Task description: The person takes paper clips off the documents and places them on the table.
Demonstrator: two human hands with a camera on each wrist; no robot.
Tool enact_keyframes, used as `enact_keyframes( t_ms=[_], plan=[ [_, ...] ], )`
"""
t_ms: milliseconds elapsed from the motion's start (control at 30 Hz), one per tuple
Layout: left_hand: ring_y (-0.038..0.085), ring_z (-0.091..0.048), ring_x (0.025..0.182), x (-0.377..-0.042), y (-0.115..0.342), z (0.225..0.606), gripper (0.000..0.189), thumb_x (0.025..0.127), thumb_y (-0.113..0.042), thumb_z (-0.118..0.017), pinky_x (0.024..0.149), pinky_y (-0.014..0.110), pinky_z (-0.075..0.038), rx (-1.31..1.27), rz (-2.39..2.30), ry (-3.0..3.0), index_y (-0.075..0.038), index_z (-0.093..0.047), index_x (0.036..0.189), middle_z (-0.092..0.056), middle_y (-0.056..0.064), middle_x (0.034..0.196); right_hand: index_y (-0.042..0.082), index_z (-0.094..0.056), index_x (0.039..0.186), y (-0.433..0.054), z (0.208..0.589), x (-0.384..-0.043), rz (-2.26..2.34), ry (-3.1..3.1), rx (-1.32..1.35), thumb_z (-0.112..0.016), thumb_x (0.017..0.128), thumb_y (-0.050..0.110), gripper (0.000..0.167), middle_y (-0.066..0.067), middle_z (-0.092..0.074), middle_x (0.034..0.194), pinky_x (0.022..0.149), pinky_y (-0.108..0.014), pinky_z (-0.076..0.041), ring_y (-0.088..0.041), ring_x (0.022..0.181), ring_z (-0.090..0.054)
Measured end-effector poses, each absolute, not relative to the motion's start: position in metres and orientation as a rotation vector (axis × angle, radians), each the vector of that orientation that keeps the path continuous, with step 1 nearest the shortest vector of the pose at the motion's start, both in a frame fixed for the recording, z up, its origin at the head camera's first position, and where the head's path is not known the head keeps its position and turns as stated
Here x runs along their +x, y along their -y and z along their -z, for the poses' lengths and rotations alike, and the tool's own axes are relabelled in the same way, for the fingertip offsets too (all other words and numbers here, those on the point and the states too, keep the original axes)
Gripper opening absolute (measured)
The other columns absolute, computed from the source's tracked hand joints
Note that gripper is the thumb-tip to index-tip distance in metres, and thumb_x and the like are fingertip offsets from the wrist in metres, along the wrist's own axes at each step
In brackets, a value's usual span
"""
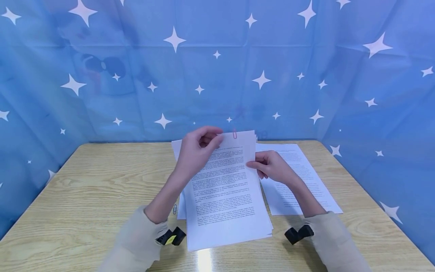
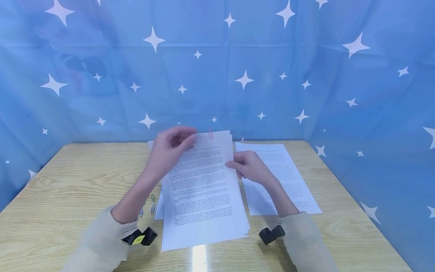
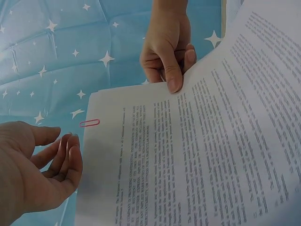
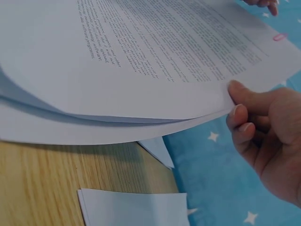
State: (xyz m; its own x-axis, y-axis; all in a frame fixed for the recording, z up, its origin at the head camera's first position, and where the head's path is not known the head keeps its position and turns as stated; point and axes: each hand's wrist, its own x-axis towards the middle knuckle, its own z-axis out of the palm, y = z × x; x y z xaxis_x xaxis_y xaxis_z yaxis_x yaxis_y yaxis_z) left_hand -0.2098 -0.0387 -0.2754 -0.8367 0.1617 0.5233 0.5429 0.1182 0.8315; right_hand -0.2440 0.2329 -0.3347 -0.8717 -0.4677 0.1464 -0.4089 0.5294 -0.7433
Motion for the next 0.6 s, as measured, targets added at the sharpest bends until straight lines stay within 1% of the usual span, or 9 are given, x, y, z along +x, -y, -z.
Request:
enact_keyframes(
  t_ms=[67,233,433,600],
  plan=[
    [0.036,-0.068,0.080,-0.210,0.035,0.275,0.022,0.097,-0.010,-0.069,0.068,0.026,-0.054,-0.710,1.785,2.098,0.003,-0.070,0.116,-0.071,0.019,0.093,0.006,-0.072,0.107,-0.233,0.335,-0.244,1.283,-2.677,-0.775,-0.067,0.099,0.015,0.013,-0.006,-0.054,0.058,0.045,-0.026,-0.035,-0.028,0.048,-0.049],
    [0.037,-0.069,0.076,-0.211,0.026,0.275,0.024,0.097,-0.009,-0.069,0.065,0.027,-0.054,-0.729,1.802,2.084,0.004,-0.070,0.117,-0.071,0.020,0.090,0.007,-0.073,0.105,-0.231,0.335,-0.244,1.282,-2.690,-0.775,-0.067,0.099,0.016,0.013,-0.006,-0.054,0.057,0.046,-0.026,-0.035,-0.031,0.048,-0.049],
    [0.038,-0.068,0.072,-0.213,0.018,0.273,0.023,0.097,-0.009,-0.069,0.067,0.036,-0.058,-0.725,1.825,2.091,0.002,-0.071,0.116,-0.070,0.020,0.086,0.007,-0.072,0.101,-0.231,0.334,-0.243,1.280,-2.699,-0.789,-0.066,0.100,0.016,0.011,-0.005,-0.054,0.057,0.046,-0.027,-0.034,-0.041,0.051,-0.048],
    [0.036,-0.068,0.067,-0.213,0.014,0.273,0.018,0.096,-0.010,-0.070,0.063,0.031,-0.057,-0.726,1.785,2.110,0.003,-0.073,0.109,-0.069,0.020,0.082,0.008,-0.072,0.098,-0.230,0.334,-0.243,1.272,-2.705,-0.820,-0.066,0.100,0.017,0.011,-0.005,-0.053,0.056,0.045,-0.027,-0.034,-0.042,0.051,-0.048]
  ],
)
